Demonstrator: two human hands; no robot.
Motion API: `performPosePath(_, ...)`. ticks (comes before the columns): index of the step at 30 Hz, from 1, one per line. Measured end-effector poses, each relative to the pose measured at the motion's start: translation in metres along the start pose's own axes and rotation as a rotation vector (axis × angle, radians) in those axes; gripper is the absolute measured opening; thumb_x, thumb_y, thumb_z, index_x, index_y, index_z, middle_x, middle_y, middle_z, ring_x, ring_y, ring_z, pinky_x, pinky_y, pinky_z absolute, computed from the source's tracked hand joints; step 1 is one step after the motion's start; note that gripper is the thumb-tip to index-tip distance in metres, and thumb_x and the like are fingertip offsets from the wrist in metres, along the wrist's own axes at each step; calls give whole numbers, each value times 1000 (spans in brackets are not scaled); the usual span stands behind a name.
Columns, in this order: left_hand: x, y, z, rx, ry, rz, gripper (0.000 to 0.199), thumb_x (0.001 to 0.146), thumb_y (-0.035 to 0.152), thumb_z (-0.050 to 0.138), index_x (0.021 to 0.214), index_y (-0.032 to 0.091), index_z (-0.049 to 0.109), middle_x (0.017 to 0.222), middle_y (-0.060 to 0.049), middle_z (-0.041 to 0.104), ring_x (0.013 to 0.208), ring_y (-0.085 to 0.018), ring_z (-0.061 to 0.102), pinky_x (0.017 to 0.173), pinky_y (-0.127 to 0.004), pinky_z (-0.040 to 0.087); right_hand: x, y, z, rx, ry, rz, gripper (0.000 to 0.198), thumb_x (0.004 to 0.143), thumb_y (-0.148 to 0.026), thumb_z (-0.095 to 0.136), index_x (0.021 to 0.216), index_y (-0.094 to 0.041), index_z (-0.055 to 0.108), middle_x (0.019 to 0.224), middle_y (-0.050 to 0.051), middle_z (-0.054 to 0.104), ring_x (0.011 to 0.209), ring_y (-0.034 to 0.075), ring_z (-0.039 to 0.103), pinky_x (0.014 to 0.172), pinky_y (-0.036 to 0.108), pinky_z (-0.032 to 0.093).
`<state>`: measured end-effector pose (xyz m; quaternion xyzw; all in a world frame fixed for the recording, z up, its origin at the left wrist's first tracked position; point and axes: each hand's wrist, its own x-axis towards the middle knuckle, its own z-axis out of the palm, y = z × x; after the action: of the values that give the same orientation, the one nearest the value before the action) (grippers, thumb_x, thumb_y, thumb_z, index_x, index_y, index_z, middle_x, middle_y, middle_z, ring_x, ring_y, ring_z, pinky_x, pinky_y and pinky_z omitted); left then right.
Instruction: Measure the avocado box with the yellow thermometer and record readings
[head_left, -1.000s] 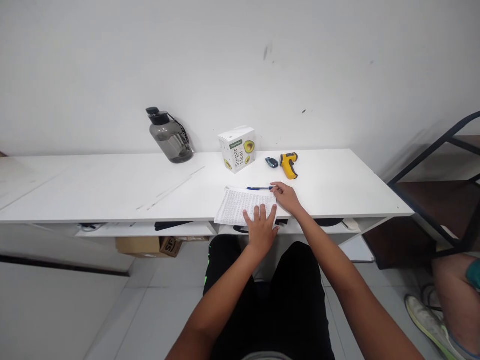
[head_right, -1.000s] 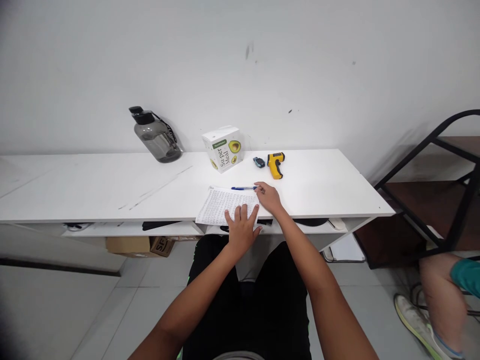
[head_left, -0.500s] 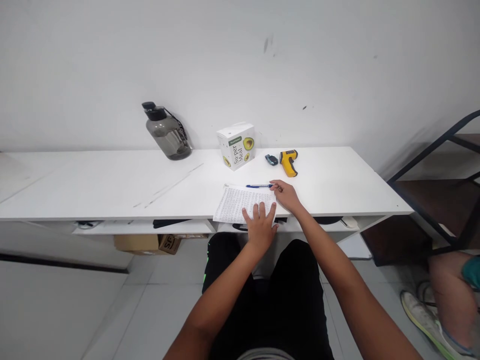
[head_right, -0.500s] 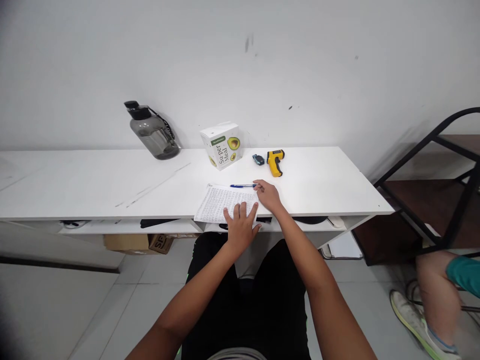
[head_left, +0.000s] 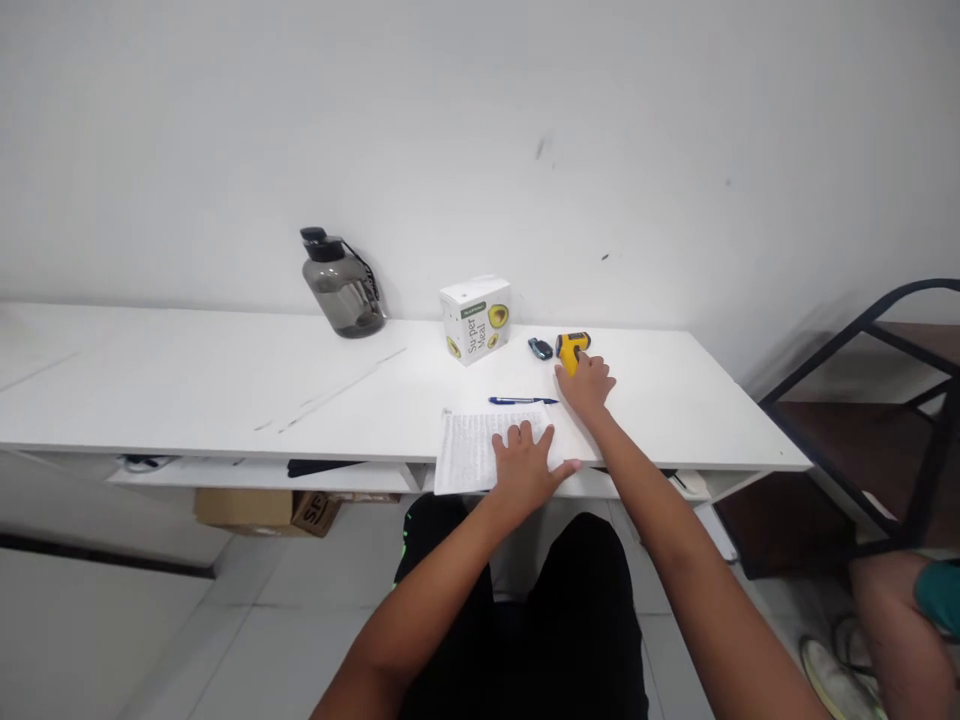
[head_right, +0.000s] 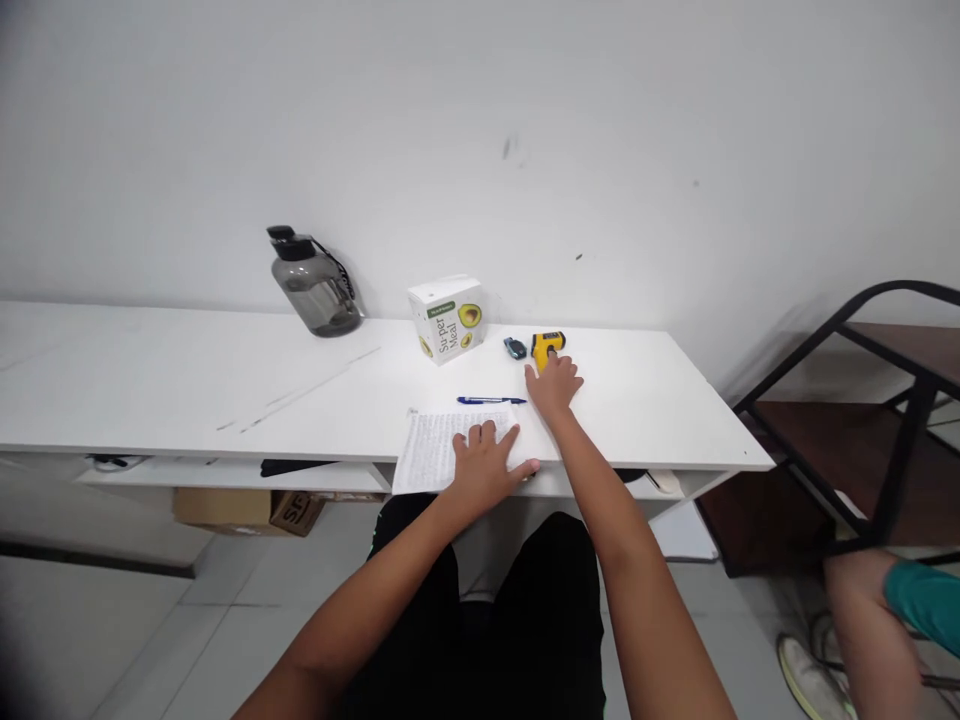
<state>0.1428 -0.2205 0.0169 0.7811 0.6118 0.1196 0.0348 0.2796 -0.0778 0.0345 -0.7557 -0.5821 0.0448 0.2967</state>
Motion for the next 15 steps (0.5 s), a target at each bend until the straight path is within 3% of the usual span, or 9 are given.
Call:
performPosePath(4,30,-22,-22,-132,60,-47,55,100,66,42,139,35,66,129,-11,66,122,-33,58,107,-56,45,41,-9,7,-90,-161,139,75,93,-47,63,152,-5,43,146,32,50,137,45,47,111,59,34)
performPosePath(6,56,-49,-35,-175,219,-136,49,100,58,48,138,33,65,132,-11,64,125,-32,56,110,-55,44,52,-8,12,-79,-239,182,71,93,-46,62,151,-8,44,146,30,52,137,43,51,111,55,38)
performPosePath(9,107,-100,-47,-334,456,-302,78,90,56,66,155,20,42,148,-19,52,138,-38,48,116,-58,40,61,2,15,-14,-285,216,66,89,-41,66,146,-12,50,141,25,59,132,40,58,106,49,44)
performPosePath(11,145,-132,-44,-500,520,-364,105,76,56,80,159,17,29,155,-23,42,149,-42,38,122,-62,34,65,12,12,122,-265,212,60,83,-38,69,136,-14,56,132,20,65,123,36,63,101,45,48)
performPosePath(13,176,-157,-34,-652,533,-367,118,66,52,89,158,18,24,159,-25,35,154,-44,31,125,-62,31,66,20,7,398,-224,170,54,77,-40,69,125,-17,60,119,14,70,108,31,67,91,40,51)
performPosePath(15,195,-174,-21,-786,555,-336,121,60,45,94,155,21,24,155,-24,40,153,-44,34,124,-63,34,65,23,2,757,-179,86,50,75,-46,67,117,-20,60,107,8,70,92,24,67,82,37,52)
